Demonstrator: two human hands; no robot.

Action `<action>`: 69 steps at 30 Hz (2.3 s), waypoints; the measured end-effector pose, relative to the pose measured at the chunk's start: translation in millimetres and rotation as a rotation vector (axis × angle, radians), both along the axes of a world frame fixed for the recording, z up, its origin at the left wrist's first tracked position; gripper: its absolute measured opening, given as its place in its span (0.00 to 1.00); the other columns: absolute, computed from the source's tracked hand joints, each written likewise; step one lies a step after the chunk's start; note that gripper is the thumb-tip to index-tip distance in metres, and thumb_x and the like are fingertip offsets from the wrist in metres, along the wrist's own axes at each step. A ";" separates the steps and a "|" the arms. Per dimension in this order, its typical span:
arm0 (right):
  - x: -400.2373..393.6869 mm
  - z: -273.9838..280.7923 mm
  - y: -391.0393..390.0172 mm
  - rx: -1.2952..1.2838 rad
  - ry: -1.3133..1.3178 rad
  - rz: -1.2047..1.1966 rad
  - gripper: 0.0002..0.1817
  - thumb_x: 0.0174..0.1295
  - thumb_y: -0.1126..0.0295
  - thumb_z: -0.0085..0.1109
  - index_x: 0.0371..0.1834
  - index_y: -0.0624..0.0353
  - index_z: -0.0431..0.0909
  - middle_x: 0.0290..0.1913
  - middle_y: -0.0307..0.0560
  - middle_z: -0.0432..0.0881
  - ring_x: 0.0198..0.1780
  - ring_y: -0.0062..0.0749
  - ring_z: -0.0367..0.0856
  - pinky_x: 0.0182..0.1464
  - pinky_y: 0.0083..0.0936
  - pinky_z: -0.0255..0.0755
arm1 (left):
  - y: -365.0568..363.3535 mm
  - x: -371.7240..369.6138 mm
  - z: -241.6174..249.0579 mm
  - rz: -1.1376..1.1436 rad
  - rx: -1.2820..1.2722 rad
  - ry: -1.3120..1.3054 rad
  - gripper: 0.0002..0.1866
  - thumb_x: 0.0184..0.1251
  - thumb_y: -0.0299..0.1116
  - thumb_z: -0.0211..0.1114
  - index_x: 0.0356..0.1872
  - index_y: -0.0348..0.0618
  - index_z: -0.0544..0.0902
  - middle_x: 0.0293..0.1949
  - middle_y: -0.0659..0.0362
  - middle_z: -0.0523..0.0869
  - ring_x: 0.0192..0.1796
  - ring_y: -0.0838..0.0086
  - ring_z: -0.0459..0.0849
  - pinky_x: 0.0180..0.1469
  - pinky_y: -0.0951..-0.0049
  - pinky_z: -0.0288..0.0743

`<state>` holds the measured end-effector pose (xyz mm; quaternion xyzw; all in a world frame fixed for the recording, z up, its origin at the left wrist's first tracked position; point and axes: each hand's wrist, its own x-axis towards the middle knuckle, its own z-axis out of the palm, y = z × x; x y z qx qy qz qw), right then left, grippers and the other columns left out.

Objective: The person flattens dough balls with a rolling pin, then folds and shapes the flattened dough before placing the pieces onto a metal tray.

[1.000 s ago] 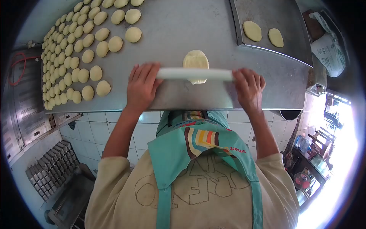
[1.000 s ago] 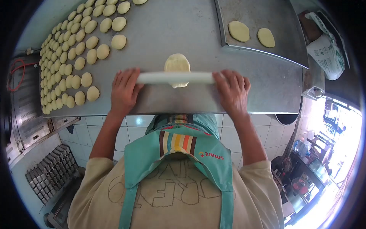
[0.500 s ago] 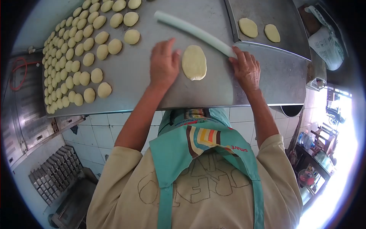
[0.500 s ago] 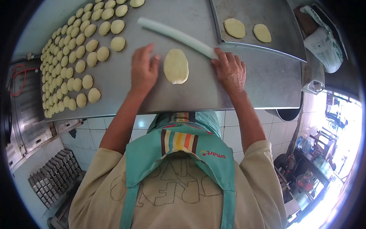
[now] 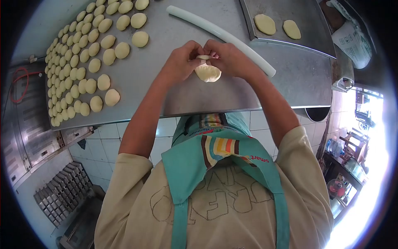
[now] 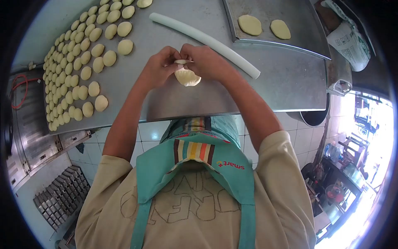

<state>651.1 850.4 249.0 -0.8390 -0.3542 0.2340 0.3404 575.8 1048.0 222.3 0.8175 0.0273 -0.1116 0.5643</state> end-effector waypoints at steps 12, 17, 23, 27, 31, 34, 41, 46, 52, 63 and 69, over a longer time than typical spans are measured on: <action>-37.4 40.0 -30.4 0.409 0.590 -0.514 0.14 0.70 0.70 0.68 0.52 0.68 0.82 0.47 0.46 0.88 0.46 0.27 0.88 0.44 0.28 0.84 | 30.6 8.8 78.1 -0.031 -0.126 -0.242 0.25 0.69 0.24 0.76 0.65 0.43 0.77 0.59 0.57 0.87 0.65 0.70 0.85 0.68 0.66 0.80; -57.3 -20.8 -89.9 0.030 -0.212 -0.549 0.20 0.68 0.71 0.68 0.62 0.63 0.79 0.53 0.53 0.85 0.49 0.44 0.88 0.50 0.38 0.83 | 33.7 2.6 29.6 0.109 0.243 -0.324 0.27 0.69 0.27 0.75 0.68 0.45 0.78 0.64 0.56 0.86 0.68 0.64 0.83 0.72 0.61 0.76; -18.2 -24.2 -93.3 -0.424 -0.578 -0.428 0.27 0.65 0.66 0.72 0.67 0.54 0.77 0.61 0.53 0.80 0.64 0.53 0.79 0.66 0.47 0.73 | 21.4 42.8 -2.2 -0.004 0.698 -0.552 0.37 0.66 0.29 0.76 0.77 0.52 0.73 0.74 0.54 0.76 0.74 0.57 0.77 0.74 0.55 0.75; 5.2 -20.8 -111.9 -0.293 -0.509 -0.240 0.27 0.65 0.65 0.72 0.67 0.51 0.77 0.59 0.49 0.81 0.64 0.48 0.80 0.66 0.45 0.73 | 24.4 55.1 -6.9 -0.023 1.139 -0.822 0.40 0.65 0.37 0.78 0.78 0.58 0.71 0.71 0.57 0.77 0.71 0.58 0.78 0.72 0.57 0.76; -6.5 12.2 -126.3 -0.272 -0.573 -0.060 0.27 0.67 0.65 0.70 0.69 0.49 0.77 0.58 0.45 0.82 0.64 0.44 0.81 0.66 0.45 0.74 | 32.2 9.9 48.5 -0.233 1.092 -0.331 0.43 0.62 0.44 0.79 0.79 0.60 0.71 0.65 0.58 0.79 0.67 0.59 0.79 0.75 0.53 0.71; -20.3 -2.7 -121.9 -0.310 -0.649 -0.064 0.29 0.67 0.65 0.70 0.73 0.46 0.75 0.63 0.44 0.81 0.68 0.42 0.79 0.70 0.47 0.71 | 20.8 -23.6 47.0 -0.230 1.028 -0.041 0.40 0.68 0.46 0.75 0.80 0.56 0.70 0.68 0.56 0.78 0.71 0.58 0.76 0.78 0.49 0.65; -90.9 -59.6 -133.2 -0.228 -0.701 -0.235 0.34 0.69 0.65 0.67 0.79 0.41 0.70 0.81 0.44 0.68 0.83 0.45 0.63 0.82 0.61 0.52 | -8.6 -116.0 -19.1 -0.058 0.996 -0.427 0.31 0.82 0.41 0.57 0.81 0.44 0.68 0.81 0.51 0.68 0.82 0.52 0.65 0.83 0.46 0.53; -96.4 -53.2 -143.4 -0.182 -0.841 -0.244 0.23 0.61 0.69 0.69 0.60 0.41 0.78 0.60 0.35 0.81 0.63 0.38 0.78 0.64 0.45 0.63 | -15.9 -140.7 -25.2 0.040 0.829 -0.459 0.29 0.71 0.34 0.70 0.73 0.46 0.78 0.69 0.56 0.79 0.72 0.53 0.76 0.79 0.47 0.61; -61.5 -41.7 -134.1 -0.267 -0.846 -0.185 0.27 0.69 0.60 0.67 0.72 0.41 0.75 0.67 0.40 0.77 0.69 0.42 0.74 0.73 0.50 0.61 | 8.4 -94.0 -16.0 -0.004 0.900 -0.502 0.27 0.77 0.39 0.65 0.74 0.46 0.78 0.73 0.53 0.78 0.76 0.57 0.75 0.79 0.46 0.62; 19.2 -49.0 -106.2 -0.278 -0.792 -0.216 0.30 0.67 0.44 0.68 0.68 0.41 0.79 0.59 0.39 0.82 0.64 0.40 0.80 0.70 0.48 0.67 | 35.6 37.0 -47.6 0.103 1.124 -0.409 0.30 0.87 0.57 0.45 0.76 0.51 0.77 0.79 0.53 0.72 0.81 0.56 0.68 0.80 0.45 0.62; 20.2 -19.7 -117.1 -0.239 -0.781 -0.185 0.24 0.65 0.52 0.72 0.63 0.43 0.82 0.56 0.37 0.85 0.63 0.36 0.81 0.69 0.47 0.68 | 32.7 27.9 12.1 0.013 1.021 -0.386 0.28 0.84 0.56 0.52 0.70 0.48 0.82 0.72 0.52 0.79 0.74 0.54 0.75 0.68 0.55 0.77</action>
